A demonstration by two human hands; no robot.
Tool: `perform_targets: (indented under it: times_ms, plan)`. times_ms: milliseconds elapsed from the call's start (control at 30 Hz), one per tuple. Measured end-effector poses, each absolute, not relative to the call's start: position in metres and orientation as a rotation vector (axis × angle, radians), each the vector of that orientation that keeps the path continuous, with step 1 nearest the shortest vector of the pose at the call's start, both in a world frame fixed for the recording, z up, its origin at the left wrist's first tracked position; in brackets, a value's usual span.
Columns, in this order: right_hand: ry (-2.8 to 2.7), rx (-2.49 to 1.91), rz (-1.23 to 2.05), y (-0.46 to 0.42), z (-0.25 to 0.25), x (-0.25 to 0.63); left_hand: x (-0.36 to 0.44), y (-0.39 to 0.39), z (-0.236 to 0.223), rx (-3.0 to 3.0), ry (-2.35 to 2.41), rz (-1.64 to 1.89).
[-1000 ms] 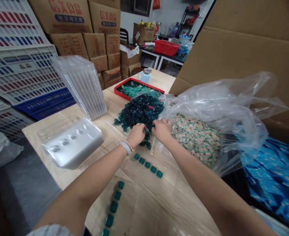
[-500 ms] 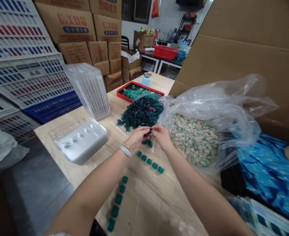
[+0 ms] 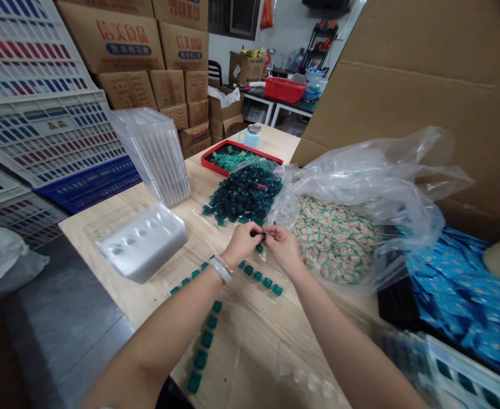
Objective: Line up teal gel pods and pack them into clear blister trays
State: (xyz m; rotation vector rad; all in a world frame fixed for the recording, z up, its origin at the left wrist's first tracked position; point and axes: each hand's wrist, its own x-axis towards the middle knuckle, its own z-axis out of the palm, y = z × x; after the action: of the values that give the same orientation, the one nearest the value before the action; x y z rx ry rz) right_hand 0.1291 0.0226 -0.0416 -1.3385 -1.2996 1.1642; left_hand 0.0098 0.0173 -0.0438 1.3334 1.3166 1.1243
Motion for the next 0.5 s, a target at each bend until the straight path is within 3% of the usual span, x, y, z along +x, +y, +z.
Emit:
perform_targets:
  times_ms: [233, 500]
  plan:
    - [-1.380, -1.146, 1.331, -0.031, -0.003, 0.172, 0.043, -0.028, -0.024, 1.204, 1.056, 0.986]
    - [-0.986, -1.276, 1.309, -0.112, -0.017, 0.214, 0.083, -0.086, -0.024, 1.868, 1.116, 0.980]
